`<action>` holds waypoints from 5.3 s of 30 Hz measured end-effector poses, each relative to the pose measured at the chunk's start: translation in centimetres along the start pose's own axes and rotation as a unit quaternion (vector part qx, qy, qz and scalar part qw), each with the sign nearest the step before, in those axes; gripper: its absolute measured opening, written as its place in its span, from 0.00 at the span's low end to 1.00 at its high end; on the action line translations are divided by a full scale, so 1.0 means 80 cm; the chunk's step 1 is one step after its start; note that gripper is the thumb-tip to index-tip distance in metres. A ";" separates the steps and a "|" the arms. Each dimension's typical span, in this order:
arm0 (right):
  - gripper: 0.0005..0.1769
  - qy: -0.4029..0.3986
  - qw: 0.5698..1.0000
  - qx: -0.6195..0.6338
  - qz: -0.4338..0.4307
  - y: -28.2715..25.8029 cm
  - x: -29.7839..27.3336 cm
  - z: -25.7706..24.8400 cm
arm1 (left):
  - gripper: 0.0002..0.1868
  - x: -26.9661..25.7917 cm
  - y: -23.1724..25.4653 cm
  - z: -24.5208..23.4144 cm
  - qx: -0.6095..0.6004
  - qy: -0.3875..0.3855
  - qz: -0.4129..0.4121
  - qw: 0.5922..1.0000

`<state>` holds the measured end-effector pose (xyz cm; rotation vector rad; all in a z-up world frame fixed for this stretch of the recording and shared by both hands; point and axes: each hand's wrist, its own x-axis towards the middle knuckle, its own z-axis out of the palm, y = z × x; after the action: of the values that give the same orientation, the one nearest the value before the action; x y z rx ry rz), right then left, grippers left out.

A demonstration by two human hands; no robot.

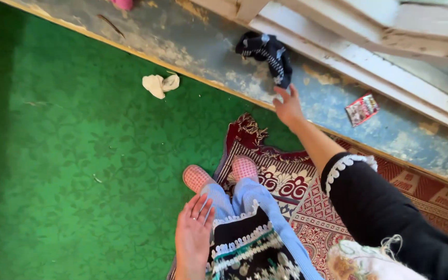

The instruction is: The person is rolling up a rug, picking up small items from the floor, and gathering clothes into a laundry basket before carrying it away.

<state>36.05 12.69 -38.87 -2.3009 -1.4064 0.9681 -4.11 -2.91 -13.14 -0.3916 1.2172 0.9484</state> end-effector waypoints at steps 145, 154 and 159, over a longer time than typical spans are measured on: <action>0.15 -0.791 0.193 -0.254 -0.521 -1.796 -1.225 0.721 | 0.19 -0.589 1.072 -0.978 -0.458 0.316 0.494 0.668; 0.40 -0.759 0.351 -0.168 -0.522 -1.800 -1.227 0.780 | 0.23 -0.625 1.112 -0.983 -0.361 0.311 0.536 0.697; 0.41 -0.787 0.320 -0.222 -0.478 -1.784 -1.244 0.789 | 0.24 -0.668 1.121 -0.974 -0.365 0.295 0.568 0.676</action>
<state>-133.40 -10.31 31.93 0.8742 -2.9734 2.3140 -124.85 -28.24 28.74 -0.5916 1.6285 2.6068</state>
